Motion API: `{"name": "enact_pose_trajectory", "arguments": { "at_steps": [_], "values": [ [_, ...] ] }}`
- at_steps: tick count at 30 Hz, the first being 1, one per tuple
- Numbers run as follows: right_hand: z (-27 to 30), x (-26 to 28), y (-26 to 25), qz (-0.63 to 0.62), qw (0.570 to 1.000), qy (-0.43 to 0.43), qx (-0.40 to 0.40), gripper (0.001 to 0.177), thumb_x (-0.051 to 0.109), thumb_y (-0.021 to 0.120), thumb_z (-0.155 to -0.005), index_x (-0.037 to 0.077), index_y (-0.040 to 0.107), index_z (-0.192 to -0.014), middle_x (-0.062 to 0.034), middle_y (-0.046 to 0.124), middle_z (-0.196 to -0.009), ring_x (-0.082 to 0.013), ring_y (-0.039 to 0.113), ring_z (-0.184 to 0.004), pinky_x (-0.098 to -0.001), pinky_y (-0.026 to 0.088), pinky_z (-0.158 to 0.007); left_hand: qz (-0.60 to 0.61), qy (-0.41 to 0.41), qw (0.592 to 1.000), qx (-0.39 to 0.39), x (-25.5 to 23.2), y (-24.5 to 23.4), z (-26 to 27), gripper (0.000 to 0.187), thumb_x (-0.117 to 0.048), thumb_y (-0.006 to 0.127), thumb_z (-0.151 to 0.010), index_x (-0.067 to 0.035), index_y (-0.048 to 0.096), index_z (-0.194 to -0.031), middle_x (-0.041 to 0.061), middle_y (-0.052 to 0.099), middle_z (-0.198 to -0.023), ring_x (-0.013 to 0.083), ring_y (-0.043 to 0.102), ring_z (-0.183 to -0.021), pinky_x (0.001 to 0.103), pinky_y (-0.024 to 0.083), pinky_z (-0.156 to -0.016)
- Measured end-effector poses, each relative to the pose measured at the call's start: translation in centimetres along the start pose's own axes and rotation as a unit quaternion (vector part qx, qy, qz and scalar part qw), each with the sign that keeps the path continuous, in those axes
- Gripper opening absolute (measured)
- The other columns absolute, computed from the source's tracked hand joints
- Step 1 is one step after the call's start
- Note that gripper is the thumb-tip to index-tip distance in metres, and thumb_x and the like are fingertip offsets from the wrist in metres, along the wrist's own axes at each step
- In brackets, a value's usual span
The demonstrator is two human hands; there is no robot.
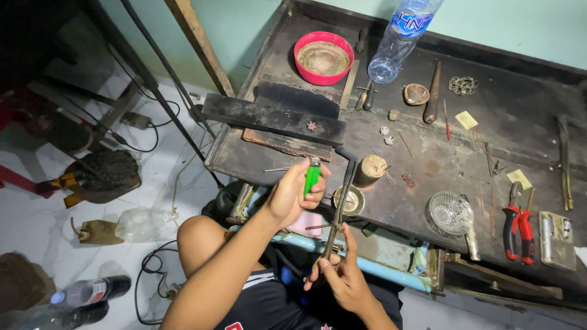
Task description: The person is assembling small metal jewelry components and then using a blowtorch to solder them together on a workbench.
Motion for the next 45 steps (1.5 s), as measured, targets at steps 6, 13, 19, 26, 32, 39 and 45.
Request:
{"name": "enact_pose_trajectory", "arguments": {
  "at_steps": [6,13,19,26,32,39,45],
  "values": [
    [-0.1,-0.3,0.7,-0.030,0.998,-0.030,0.052,0.085,0.009,0.045,-0.109,0.032,-0.021,-0.158,-0.0181,0.060,-0.080,-0.0380,0.079,-0.073,-0.0520,0.068,-0.087,-0.047,0.051,0.990,-0.121,-1.6,1.7,-0.4,0.023,-0.040,0.055,-0.104,-0.018,0.051,-0.099,-0.002,0.046,-0.077,0.0057,0.039,-0.057,0.017,0.023,-0.041],
    [-0.7,0.0,1.4,0.034,0.997,-0.011,0.069,0.087,0.011,0.042,-0.110,0.030,-0.028,-0.157,-0.0155,0.063,-0.081,-0.0376,0.085,-0.086,-0.0490,0.066,-0.093,-0.022,-0.005,0.975,-0.223,-0.9,1.2,-1.1,0.049,-0.063,0.060,-0.090,-0.023,0.038,-0.073,-0.007,0.035,-0.057,0.0025,0.023,-0.041,0.019,0.011,-0.036],
    [-1.2,-0.7,2.1,0.038,0.997,-0.010,0.066,0.090,0.007,0.043,-0.108,0.026,-0.029,-0.157,-0.0143,0.058,-0.077,-0.0266,0.076,-0.080,-0.0533,0.070,-0.094,0.018,-0.034,0.982,-0.185,0.8,0.0,-3.2,0.051,-0.051,0.031,-0.095,-0.014,0.049,-0.065,-0.004,0.029,-0.048,0.0076,0.015,-0.040,0.025,0.007,-0.037],
    [-2.1,0.1,2.3,0.067,0.995,-0.011,0.075,0.090,0.011,0.043,-0.109,0.025,-0.032,-0.156,-0.0151,0.064,-0.079,-0.0328,0.084,-0.086,-0.0492,0.068,-0.095,0.016,-0.030,0.982,-0.187,0.7,-0.5,-1.9,0.048,-0.046,0.034,-0.099,-0.016,0.057,-0.069,-0.005,0.039,-0.051,0.0075,0.023,-0.039,0.024,0.012,-0.034],
    [-2.7,0.0,2.9,0.086,0.992,-0.004,0.088,0.089,0.015,0.043,-0.109,0.023,-0.032,-0.156,-0.0149,0.067,-0.083,-0.0350,0.086,-0.091,-0.0454,0.066,-0.095,0.011,-0.046,0.969,-0.243,-1.0,-0.7,-1.9,0.045,-0.057,0.044,-0.089,-0.021,0.053,-0.064,-0.007,0.036,-0.047,0.0052,0.021,-0.037,0.023,0.009,-0.034],
    [-3.3,0.9,2.8,0.028,0.998,0.002,0.052,0.091,0.012,0.045,-0.107,0.024,-0.031,-0.156,-0.0154,0.064,-0.080,-0.0270,0.079,-0.080,-0.0511,0.069,-0.095,-0.110,-0.002,0.972,-0.209,-0.4,-1.4,1.4,0.040,-0.037,0.040,-0.098,-0.014,0.052,-0.068,-0.005,0.037,-0.052,0.0085,0.022,-0.040,0.028,0.016,-0.034],
    [-4.4,2.5,2.9,0.129,0.991,0.014,0.042,0.092,0.013,0.047,-0.106,0.019,-0.028,-0.158,-0.0142,0.073,-0.084,-0.0260,0.085,-0.082,-0.0342,0.065,-0.089,-0.666,0.140,0.689,-0.250,-1.7,-2.0,7.1,0.047,-0.040,0.040,-0.106,-0.007,0.072,-0.097,0.018,0.067,-0.091,0.0409,0.061,-0.094,0.050,0.042,-0.090]
  ]
}}
Point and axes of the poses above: each hand's wrist, its own z-axis away from the middle knuckle, its own y-axis out of the palm, x = y × z, the point moved 8 cm from there along -z, towards the middle knuckle
